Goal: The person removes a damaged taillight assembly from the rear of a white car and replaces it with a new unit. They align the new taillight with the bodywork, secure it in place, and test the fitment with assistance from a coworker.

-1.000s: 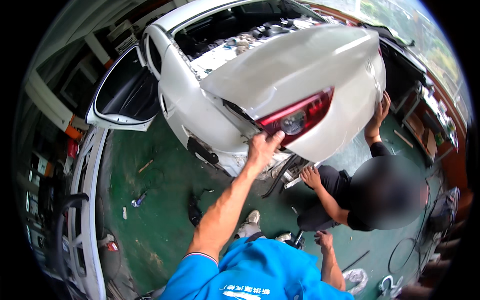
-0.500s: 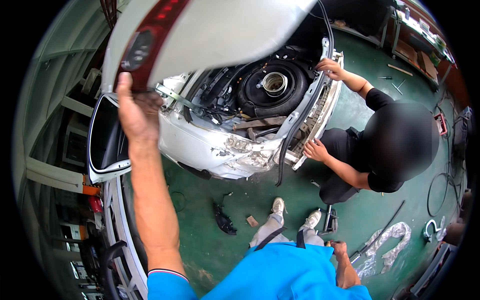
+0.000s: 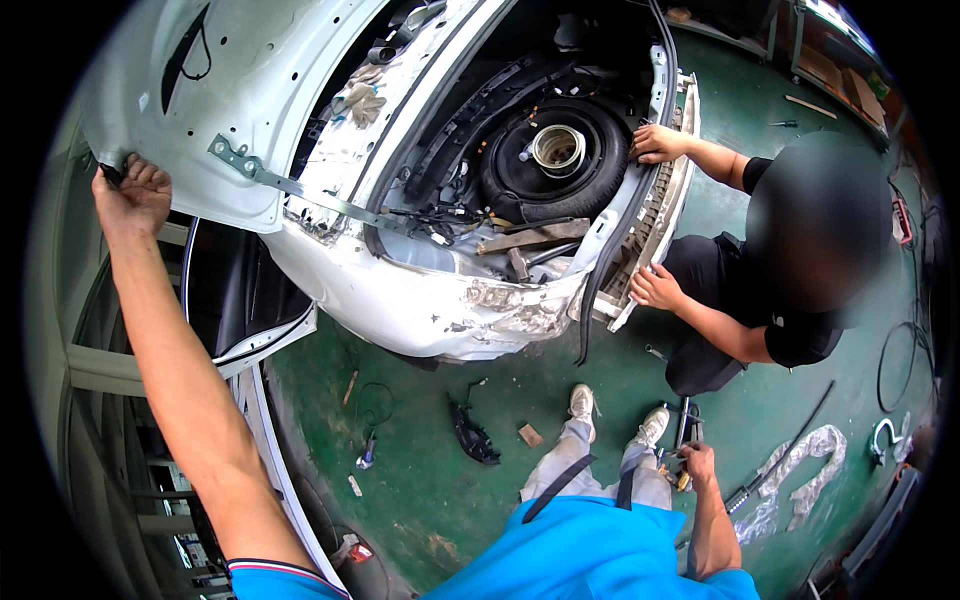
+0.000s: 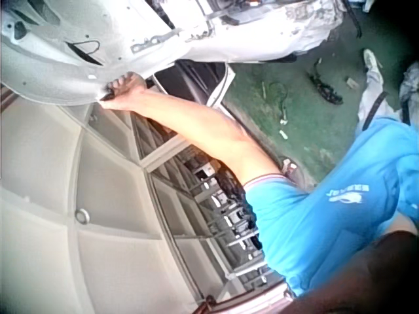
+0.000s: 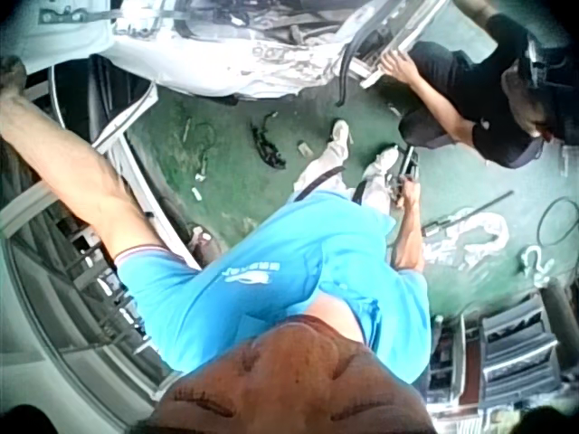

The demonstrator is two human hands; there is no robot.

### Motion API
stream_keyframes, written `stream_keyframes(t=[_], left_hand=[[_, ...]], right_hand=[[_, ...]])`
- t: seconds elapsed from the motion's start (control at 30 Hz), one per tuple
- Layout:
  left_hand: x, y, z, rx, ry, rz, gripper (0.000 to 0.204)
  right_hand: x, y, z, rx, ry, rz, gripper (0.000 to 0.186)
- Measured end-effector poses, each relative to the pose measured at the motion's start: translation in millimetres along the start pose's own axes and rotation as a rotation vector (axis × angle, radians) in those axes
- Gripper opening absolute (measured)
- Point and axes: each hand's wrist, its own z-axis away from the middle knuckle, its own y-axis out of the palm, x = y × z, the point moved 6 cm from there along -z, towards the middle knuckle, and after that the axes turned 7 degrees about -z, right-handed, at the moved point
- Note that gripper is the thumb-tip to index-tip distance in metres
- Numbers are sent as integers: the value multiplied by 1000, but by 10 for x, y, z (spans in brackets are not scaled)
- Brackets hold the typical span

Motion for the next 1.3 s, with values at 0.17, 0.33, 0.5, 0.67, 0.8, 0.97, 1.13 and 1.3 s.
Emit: stream_keyframes(t=[0.17,0.33,0.5,0.67,0.8,0.97,1.13,1.3], left_hand=[[-229,-606,-607,35,-60,23,45],[-192,-769,-331,-166,155,-193,33],[2088,671,1583,425,333,-995,35],[3433,359,1962,474,454,-1243,40],[3527,370,1922,430,505,-1262,39],[3540,434,1872,442,481,-1263,38],[3551,412,1911,455,451,-1265,37],[3563,455,1841,472,429,-1270,38]], right_hand=[[-124,67,-24,-32,-10,25,18],[-401,160,40,-16,116,11,15],[-53,539,25,66,-57,60,27],[2323,1910,1031,675,-475,37,42],[3551,2694,1499,1142,-726,-132,69],[4339,3374,1441,1225,-960,-13,87],[4471,3527,1462,1162,-1043,-85,79],[3594,3384,2900,1544,-1534,174,70]])
